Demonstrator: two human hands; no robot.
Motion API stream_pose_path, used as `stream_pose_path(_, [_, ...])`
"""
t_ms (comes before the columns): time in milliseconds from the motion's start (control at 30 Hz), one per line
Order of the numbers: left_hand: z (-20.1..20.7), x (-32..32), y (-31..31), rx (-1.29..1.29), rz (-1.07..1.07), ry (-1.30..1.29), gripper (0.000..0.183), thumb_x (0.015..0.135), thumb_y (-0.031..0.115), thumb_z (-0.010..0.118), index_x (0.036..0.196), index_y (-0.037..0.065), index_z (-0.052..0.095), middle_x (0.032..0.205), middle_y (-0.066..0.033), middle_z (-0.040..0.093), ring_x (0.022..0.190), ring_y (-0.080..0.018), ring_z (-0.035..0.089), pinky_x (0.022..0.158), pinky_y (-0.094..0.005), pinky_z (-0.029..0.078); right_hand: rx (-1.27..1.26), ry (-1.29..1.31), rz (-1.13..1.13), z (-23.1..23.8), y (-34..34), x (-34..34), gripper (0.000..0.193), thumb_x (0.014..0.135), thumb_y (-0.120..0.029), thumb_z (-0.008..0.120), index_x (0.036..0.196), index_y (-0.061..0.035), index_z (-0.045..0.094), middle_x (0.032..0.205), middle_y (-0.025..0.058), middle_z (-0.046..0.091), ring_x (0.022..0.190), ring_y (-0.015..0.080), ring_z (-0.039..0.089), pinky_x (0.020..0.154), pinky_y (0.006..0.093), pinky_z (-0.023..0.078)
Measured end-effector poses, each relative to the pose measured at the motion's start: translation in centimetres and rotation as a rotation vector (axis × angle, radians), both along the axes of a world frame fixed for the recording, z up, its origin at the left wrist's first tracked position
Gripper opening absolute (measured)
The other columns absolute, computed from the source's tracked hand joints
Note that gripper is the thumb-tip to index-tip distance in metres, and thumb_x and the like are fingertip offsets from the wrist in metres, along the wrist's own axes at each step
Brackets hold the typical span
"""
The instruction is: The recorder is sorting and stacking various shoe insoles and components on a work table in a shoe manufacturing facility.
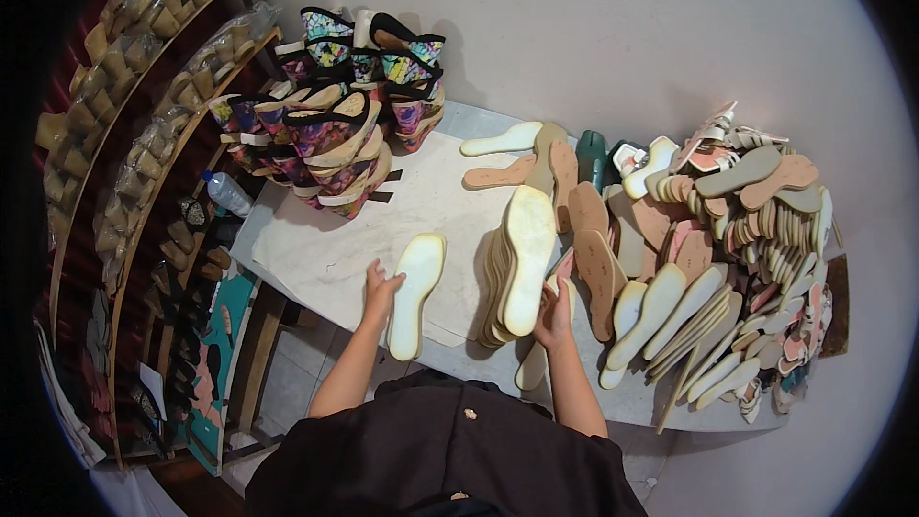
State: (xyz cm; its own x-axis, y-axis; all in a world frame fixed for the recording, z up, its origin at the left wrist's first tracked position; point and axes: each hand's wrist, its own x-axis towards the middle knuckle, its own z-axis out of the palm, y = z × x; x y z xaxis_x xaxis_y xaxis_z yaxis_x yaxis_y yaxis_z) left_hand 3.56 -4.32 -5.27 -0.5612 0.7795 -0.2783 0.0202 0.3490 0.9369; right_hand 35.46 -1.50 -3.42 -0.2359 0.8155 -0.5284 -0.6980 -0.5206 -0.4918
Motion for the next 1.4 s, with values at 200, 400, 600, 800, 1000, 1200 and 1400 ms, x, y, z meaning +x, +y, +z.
stream_pose_path(200, [-2.2,-0.9,-1.5,-0.179,-0.437,-0.106,0.086,0.058,0.028,0.083,0.124,-0.007,0.040,0.117,-0.0224,0.053,0.108,-0.0278,0.053,0.090,-0.0355,0.043,0.023,-0.053,0.043,0.8,0.0,-0.9,0.068,0.087,-0.055,0.042,0.125,0.0002,0.044,0.119,0.0133,0.056,0.105,0.0260,0.056,0.093,0.0377,0.043])
stream_pose_path(400, [0.4,-0.7,-0.8,-0.189,-0.483,-0.255,0.073,0.052,0.019,0.084,0.114,-0.004,0.052,0.103,-0.0153,0.061,0.093,-0.0233,0.061,0.080,-0.0323,0.049,0.084,-0.011,-0.080,0.0,-0.3,-1.4,0.043,0.092,-0.036,0.041,0.113,-0.0017,0.055,0.102,0.0092,0.064,0.089,0.0196,0.063,0.080,0.0334,0.051])
stream_pose_path(600, [-2.2,-0.2,-1.4,-0.277,-0.421,-0.004,0.085,0.046,0.025,0.087,0.117,-0.004,0.048,0.109,-0.0186,0.059,0.096,-0.0248,0.060,0.082,-0.0349,0.049,0.104,0.042,-0.123,-0.1,-0.5,-2.8,0.035,0.092,-0.028,0.040,0.109,-0.0024,0.056,0.098,0.0083,0.065,0.084,0.0183,0.064,0.076,0.0316,0.053])
stream_pose_path(800, [0.3,-2.7,-1.4,-0.149,-0.362,-0.075,0.080,0.052,0.020,0.085,0.117,-0.007,0.046,0.104,-0.0173,0.060,0.092,-0.0244,0.060,0.079,-0.0337,0.050,0.098,-0.009,-0.120,0.2,-0.8,-2.1,0.039,0.092,-0.033,0.040,0.112,-0.0028,0.055,0.101,0.0081,0.064,0.086,0.0184,0.064,0.078,0.0311,0.052])
stream_pose_path(1000, [-0.1,-11.8,-0.5,-0.201,-0.310,-0.029,0.092,0.055,0.024,0.084,0.128,-0.005,0.036,0.115,-0.0202,0.054,0.100,-0.0288,0.056,0.086,-0.0356,0.046,0.171,-0.429,-0.135,4.9,-0.9,-3.0,0.049,0.092,-0.038,0.040,0.126,-0.0027,0.044,0.120,0.0102,0.054,0.110,0.0212,0.052,0.093,0.0353,0.041])
stream_pose_path(1200, [12.7,-1.9,2.1,-0.034,-0.377,1.076,0.090,0.062,0.023,0.076,0.138,0.012,0.029,0.133,-0.0179,0.035,0.128,-0.0347,0.028,0.104,-0.0471,0.024,0.614,-1.012,-0.272,7.2,0.4,-1.3,0.056,0.087,-0.028,0.051,0.132,-0.0003,0.035,0.133,0.0167,0.039,0.125,0.0270,0.036,0.104,0.0342,0.025])
stream_pose_path(1400, [8.5,3.1,18.0,0.467,-0.839,0.979,0.086,0.061,0.023,0.076,0.134,0.009,0.033,0.131,-0.0172,0.034,0.125,-0.0341,0.029,0.100,-0.0486,0.028,0.586,-1.968,0.463,12.6,1.4,-6.6,0.077,0.073,-0.046,0.064,0.139,-0.0208,0.032,0.144,0.0241,0.020,0.132,0.0445,0.016,0.099,0.0636,0.020])
